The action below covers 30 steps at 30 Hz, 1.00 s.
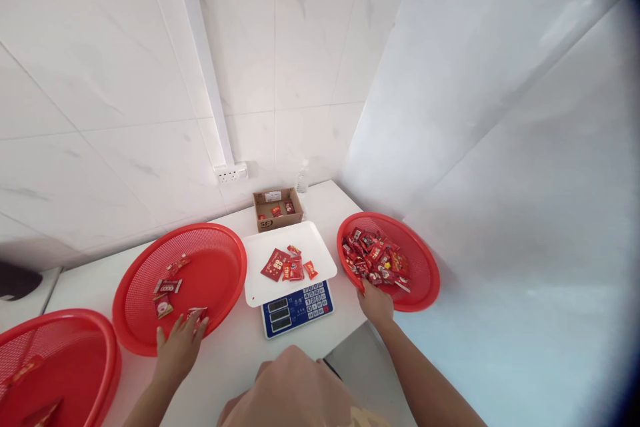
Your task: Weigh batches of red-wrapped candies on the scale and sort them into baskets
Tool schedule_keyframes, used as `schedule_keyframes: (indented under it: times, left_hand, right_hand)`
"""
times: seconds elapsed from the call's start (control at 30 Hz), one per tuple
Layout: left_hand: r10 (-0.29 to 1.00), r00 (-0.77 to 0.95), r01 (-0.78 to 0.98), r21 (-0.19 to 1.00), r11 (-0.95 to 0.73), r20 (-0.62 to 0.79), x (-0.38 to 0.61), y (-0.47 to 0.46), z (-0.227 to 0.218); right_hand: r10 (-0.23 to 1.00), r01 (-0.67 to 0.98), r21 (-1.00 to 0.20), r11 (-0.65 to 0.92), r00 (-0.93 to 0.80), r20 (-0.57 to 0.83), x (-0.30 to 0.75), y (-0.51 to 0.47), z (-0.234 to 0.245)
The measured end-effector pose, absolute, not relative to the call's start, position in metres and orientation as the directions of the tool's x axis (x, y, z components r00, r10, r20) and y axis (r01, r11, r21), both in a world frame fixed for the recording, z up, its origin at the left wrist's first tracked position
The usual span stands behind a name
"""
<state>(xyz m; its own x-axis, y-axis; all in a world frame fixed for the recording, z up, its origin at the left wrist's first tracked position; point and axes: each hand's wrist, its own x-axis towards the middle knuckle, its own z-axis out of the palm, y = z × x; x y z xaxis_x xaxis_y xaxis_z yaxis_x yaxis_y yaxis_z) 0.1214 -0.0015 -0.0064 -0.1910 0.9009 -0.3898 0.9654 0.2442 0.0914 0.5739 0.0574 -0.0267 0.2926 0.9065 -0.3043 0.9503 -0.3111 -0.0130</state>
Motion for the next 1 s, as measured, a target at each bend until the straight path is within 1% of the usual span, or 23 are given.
schedule_keyframes:
  times: [0.13, 0.2, 0.5, 0.73, 0.97, 1.0]
  left_hand:
    - [0.929, -0.024, 0.981, 0.168, 0.092, -0.369, 0.14, -0.003, -0.008]
    - [0.932, 0.001, 0.98, 0.185, 0.071, -0.363, 0.145, -0.003, -0.008]
    - [0.921, -0.044, 0.973, 0.194, 0.128, -0.386, 0.143, -0.001, -0.011]
    - [0.919, -0.045, 0.968, 0.211, 0.138, -0.392, 0.142, 0.0, -0.016]
    - [0.941, -0.055, 0.954, 0.259, 0.148, -0.334, 0.139, -0.002, -0.023]
    - [0.95, -0.068, 0.95, 0.271, 0.154, -0.304, 0.137, -0.001, -0.025]
  right_hand:
    - [0.903, 0.949, -0.014, -0.316, 0.296, -0.312, 0.574, 0.058, -0.025]
    - [0.903, 0.949, -0.014, -0.316, 0.296, -0.313, 0.574, 0.058, -0.026]
    - [0.905, 0.949, -0.015, -0.316, 0.297, -0.305, 0.574, 0.058, -0.028]
    - [0.904, 0.949, -0.008, -0.316, 0.298, -0.307, 0.572, 0.059, -0.027]
    - [0.907, 0.951, -0.012, -0.309, 0.291, -0.305, 0.572, 0.059, -0.028]
    - [0.906, 0.951, -0.01, -0.31, 0.292, -0.306, 0.572, 0.059, -0.028]
